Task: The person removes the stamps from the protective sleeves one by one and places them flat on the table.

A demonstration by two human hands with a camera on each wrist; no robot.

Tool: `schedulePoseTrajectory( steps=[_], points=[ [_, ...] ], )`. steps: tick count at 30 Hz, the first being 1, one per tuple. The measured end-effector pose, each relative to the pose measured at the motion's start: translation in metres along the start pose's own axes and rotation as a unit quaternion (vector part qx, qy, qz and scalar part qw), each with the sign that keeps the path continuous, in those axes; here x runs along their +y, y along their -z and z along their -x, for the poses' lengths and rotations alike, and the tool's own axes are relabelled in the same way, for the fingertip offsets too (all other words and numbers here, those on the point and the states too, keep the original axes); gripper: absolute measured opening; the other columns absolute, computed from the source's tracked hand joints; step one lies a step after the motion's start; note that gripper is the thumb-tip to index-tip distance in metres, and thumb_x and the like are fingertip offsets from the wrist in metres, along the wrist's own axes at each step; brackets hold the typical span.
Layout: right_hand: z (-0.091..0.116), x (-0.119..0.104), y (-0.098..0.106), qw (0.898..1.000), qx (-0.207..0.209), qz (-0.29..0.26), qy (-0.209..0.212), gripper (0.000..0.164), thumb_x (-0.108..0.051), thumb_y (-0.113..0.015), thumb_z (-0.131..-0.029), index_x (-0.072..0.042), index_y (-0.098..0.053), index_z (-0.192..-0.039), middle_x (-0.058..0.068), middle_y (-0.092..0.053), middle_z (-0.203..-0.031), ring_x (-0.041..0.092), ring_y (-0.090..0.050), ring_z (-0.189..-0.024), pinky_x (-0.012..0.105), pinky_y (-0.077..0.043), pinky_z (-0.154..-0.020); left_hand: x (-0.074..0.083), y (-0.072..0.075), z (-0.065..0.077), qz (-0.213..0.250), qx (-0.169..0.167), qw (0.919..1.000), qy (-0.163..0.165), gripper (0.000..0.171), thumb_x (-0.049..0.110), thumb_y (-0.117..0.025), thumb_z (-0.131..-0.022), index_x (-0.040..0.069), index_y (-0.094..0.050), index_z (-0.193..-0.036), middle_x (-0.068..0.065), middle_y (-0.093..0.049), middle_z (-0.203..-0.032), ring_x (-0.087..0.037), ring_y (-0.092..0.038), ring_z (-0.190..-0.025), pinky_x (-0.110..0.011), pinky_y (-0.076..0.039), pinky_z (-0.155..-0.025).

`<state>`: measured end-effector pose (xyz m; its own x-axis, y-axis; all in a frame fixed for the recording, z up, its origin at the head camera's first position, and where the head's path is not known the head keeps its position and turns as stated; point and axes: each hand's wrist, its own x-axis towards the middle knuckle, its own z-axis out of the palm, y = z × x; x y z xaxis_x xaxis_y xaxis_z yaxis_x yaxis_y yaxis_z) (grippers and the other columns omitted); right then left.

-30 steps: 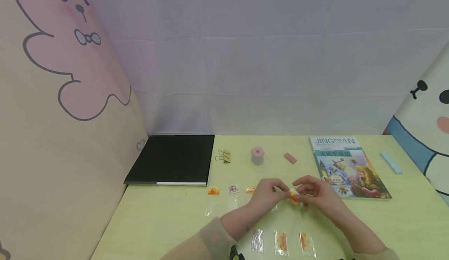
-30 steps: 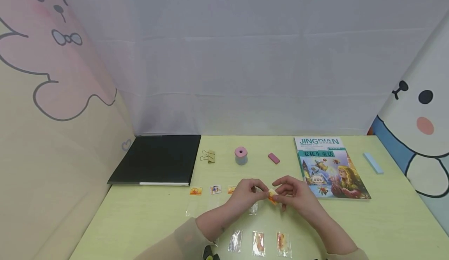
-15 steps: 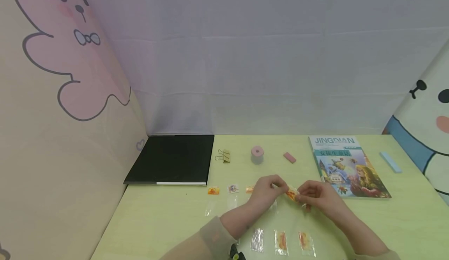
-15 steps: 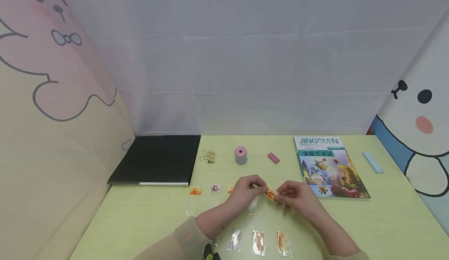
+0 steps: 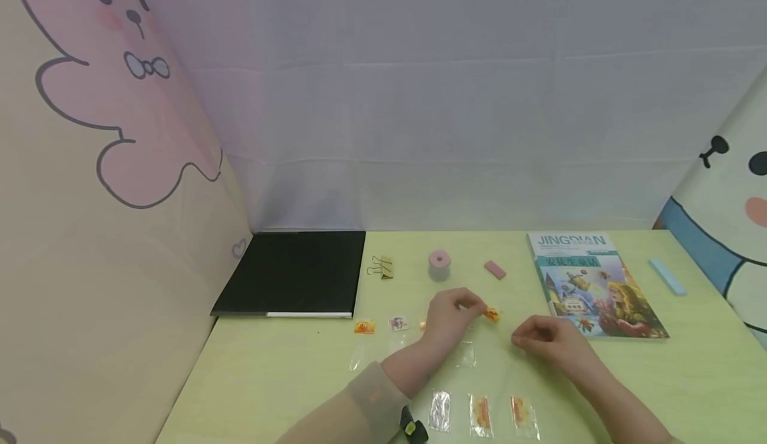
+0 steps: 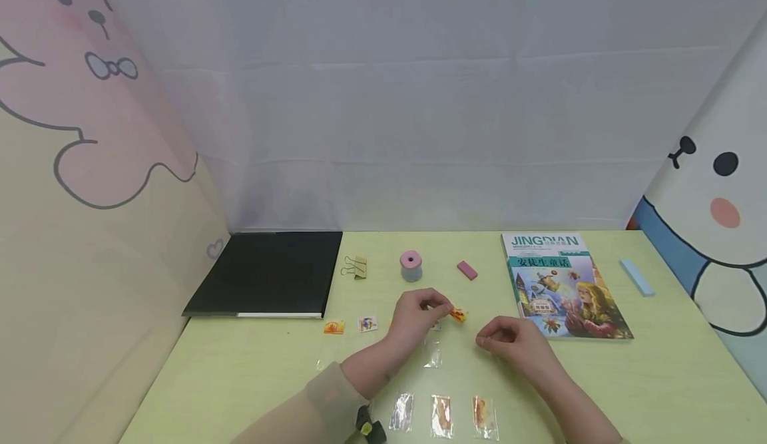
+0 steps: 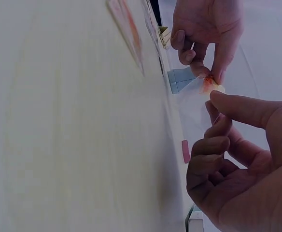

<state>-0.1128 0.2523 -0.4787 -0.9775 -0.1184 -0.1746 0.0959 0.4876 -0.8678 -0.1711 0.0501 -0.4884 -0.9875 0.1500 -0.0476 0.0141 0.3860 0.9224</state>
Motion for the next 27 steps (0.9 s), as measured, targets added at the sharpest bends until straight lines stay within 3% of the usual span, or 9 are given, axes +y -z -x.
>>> schedulePoseTrajectory(
  steps=[5, 10, 18, 27],
  points=[
    [0.002, 0.0, -0.001, 0.999, -0.033, 0.007, -0.006, 0.026, -0.029, -0.07, -0.082, -0.006, -0.068, -0.093, 0.009, -0.066, -0.081, 0.013, -0.055, -0.065, 0.024, -0.045, -0.059, 0.002, -0.005, -0.003, -0.004, -0.004, 1.0, -0.002, 0.004, 0.024, -0.075, -0.076, 0.023, -0.072, -0.074, 0.018, -0.064, -0.071, -0.002, -0.056, -0.07, -0.023, -0.043, -0.067],
    [0.001, 0.0, -0.003, 0.998, -0.049, 0.049, 0.006, 0.022, -0.03, -0.071, -0.081, -0.009, -0.07, -0.086, 0.005, -0.067, -0.075, 0.011, -0.054, -0.06, 0.024, -0.045, -0.056, -0.001, -0.012, -0.005, -0.028, 0.0, 0.9995, 0.015, 0.006, 0.02, -0.077, -0.073, 0.021, -0.072, -0.072, 0.017, -0.063, -0.068, -0.001, -0.056, -0.065, -0.022, -0.045, -0.066],
    [0.0, 0.001, -0.01, 0.992, -0.025, 0.119, -0.02, 0.017, -0.032, -0.074, -0.076, -0.016, -0.069, -0.076, -0.002, -0.064, -0.066, 0.01, -0.052, -0.055, 0.024, -0.042, -0.052, -0.002, -0.023, -0.007, -0.084, 0.011, 0.996, 0.029, 0.015, 0.022, -0.076, -0.072, 0.028, -0.064, -0.066, 0.015, -0.057, -0.062, -0.004, -0.053, -0.057, -0.023, -0.042, -0.056],
    [0.0, -0.004, -0.015, 0.986, -0.003, 0.156, -0.054, 0.02, -0.032, -0.076, -0.075, -0.016, -0.065, -0.071, -0.003, -0.059, -0.064, 0.014, -0.049, -0.059, 0.027, -0.039, -0.054, 0.004, -0.027, -0.006, -0.14, 0.028, 0.9895, 0.023, 0.017, 0.024, -0.076, -0.071, 0.027, -0.062, -0.062, 0.016, -0.056, -0.059, -0.005, -0.049, -0.06, -0.023, -0.039, -0.061]
  ],
)
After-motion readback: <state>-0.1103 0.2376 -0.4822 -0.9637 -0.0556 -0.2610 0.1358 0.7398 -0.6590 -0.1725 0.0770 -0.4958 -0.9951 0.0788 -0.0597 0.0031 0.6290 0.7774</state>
